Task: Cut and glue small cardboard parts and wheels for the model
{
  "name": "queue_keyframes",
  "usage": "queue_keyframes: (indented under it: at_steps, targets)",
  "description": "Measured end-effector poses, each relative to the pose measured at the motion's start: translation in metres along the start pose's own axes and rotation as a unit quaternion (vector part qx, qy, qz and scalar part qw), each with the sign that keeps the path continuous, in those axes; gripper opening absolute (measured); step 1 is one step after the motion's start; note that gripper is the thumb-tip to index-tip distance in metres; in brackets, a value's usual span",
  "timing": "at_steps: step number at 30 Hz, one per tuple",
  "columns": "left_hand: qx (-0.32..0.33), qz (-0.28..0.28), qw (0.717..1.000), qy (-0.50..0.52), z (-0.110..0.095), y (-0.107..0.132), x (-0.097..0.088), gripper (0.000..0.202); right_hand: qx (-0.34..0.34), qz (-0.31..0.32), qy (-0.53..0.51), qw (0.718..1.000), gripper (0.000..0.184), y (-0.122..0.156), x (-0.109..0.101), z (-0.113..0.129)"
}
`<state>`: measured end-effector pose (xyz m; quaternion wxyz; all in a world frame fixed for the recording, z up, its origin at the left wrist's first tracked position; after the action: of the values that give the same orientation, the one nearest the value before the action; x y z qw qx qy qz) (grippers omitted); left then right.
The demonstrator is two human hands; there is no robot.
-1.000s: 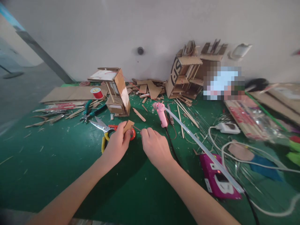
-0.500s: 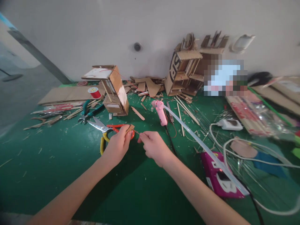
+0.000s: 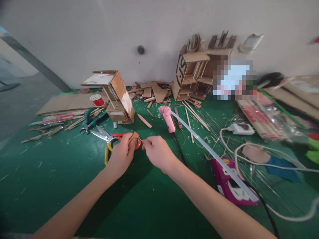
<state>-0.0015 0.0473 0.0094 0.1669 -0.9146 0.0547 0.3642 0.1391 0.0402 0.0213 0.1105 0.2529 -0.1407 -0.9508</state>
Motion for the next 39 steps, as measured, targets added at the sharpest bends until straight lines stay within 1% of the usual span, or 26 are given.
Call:
queue_keyframes:
  at_steps: [1,3,5,6,8,9,10,11,12,14,17,19,21,23,25,26,27,28,30,32,34,35,36,37,38,39]
  targets:
    - [0.001,0.000,1.000,-0.001,-0.001,0.001,0.000,0.019,0.051,0.044,-0.086,0.994,0.032,0.000,0.002,-0.002]
    - [0.001,0.003,1.000,-0.012,-0.002,0.002,0.001,0.021,0.125,0.098,-0.215,0.964,0.032,0.003,0.006,-0.003]
    - [0.001,0.004,1.000,-0.019,-0.001,0.002,0.001,0.022,0.149,0.116,-0.268,0.945,0.031,0.005,0.008,-0.003]
    - [0.003,0.002,1.000,-0.015,-0.001,0.002,0.000,0.021,0.149,0.113,-0.265,0.946,0.031,0.005,0.009,-0.004]
    - [-0.001,-0.008,1.000,0.012,0.000,0.001,-0.001,0.019,0.114,0.079,-0.184,0.973,0.031,0.004,0.008,-0.006]
    - [-0.006,-0.013,0.999,0.035,0.001,0.001,-0.002,0.017,0.070,0.044,-0.110,0.990,0.031,0.003,0.006,-0.006]
    - [-0.014,-0.020,0.998,0.059,0.002,0.001,-0.003,0.017,0.016,0.002,-0.024,1.000,0.031,0.003,0.004,-0.004]
    - [-0.022,-0.026,0.996,0.082,0.003,0.001,-0.004,0.017,-0.041,-0.044,0.064,0.996,0.030,0.004,0.002,-0.002]
    - [-0.028,-0.031,0.994,0.102,0.004,0.001,-0.005,0.018,-0.093,-0.088,0.148,0.981,0.029,0.006,0.001,0.001]
    - [-0.029,-0.039,0.990,0.134,0.005,0.002,-0.006,0.022,-0.168,-0.166,0.294,0.926,0.027,0.013,0.004,0.006]
    - [-0.012,-0.055,0.981,0.185,0.004,0.005,-0.007,0.024,-0.240,-0.266,0.463,0.810,0.022,0.025,0.011,0.014]
    - [-0.006,-0.062,0.970,0.235,0.003,0.005,-0.007,0.023,-0.277,-0.315,0.517,0.746,0.023,0.031,0.017,0.018]
    - [-0.026,-0.061,0.953,0.296,0.002,0.005,-0.005,0.021,-0.294,-0.342,0.535,0.714,0.025,0.034,0.021,0.021]
    - [-0.056,-0.064,0.929,0.361,0.001,0.005,-0.003,0.019,-0.298,-0.348,0.542,0.705,0.027,0.035,0.025,0.022]
    - [-0.076,-0.075,0.906,0.410,0.000,0.004,-0.001,0.017,-0.289,-0.335,0.541,0.715,0.026,0.035,0.029,0.023]
    - [-0.080,-0.080,0.898,0.426,-0.001,0.004,-0.001,0.016,-0.277,-0.321,0.533,0.732,0.025,0.034,0.030,0.023]
    - [-0.082,-0.083,0.893,0.434,-0.001,0.004,0.000,0.015,-0.258,-0.302,0.515,0.759,0.024,0.032,0.031,0.023]
    - [-0.085,-0.086,0.893,0.434,-0.002,0.005,-0.001,0.015,-0.235,-0.279,0.486,0.795,0.022,0.031,0.030,0.023]
    - [-0.087,-0.093,0.898,0.422,-0.002,0.006,-0.001,0.015,-0.186,-0.224,0.387,0.875,0.021,0.028,0.029,0.021]
    - [-0.081,-0.106,0.906,0.401,-0.003,0.008,-0.003,0.014,-0.148,-0.171,0.251,0.941,0.024,0.026,0.026,0.021]
    - [-0.065,-0.117,0.915,0.382,-0.004,0.010,-0.003,0.015,-0.101,-0.108,0.082,0.986,0.026,0.024,0.024,0.020]
    - [-0.051,-0.120,0.919,0.371,-0.006,0.011,-0.004,0.015,-0.063,-0.070,-0.016,0.995,0.026,0.023,0.024,0.018]
    - [-0.035,-0.120,0.925,0.358,-0.007,0.013,-0.004,0.016,-0.020,-0.026,-0.120,0.992,0.026,0.023,0.025,0.017]
    - [-0.017,-0.116,0.932,0.343,-0.009,0.014,-0.003,0.017,0.021,0.018,-0.217,0.976,0.026,0.023,0.027,0.017]
    - [0.002,-0.108,0.938,0.328,-0.011,0.015,-0.003,0.018,0.054,0.054,-0.298,0.951,0.026,0.023,0.028,0.017]
    - [0.020,-0.102,0.943,0.317,-0.013,0.016,-0.002,0.019,0.076,0.079,-0.354,0.929,0.025,0.024,0.029,0.018]
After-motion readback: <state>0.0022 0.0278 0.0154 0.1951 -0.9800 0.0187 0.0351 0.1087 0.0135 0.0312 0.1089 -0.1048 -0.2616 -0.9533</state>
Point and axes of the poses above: each hand's wrist, its own y-axis away from the middle knuckle, its own x-axis out of the palm, z = x × y, the point moved 4 cm from there along -y, towards the middle knuckle, and after that the axes turned 11 degrees about y, right-handed, at the moved point
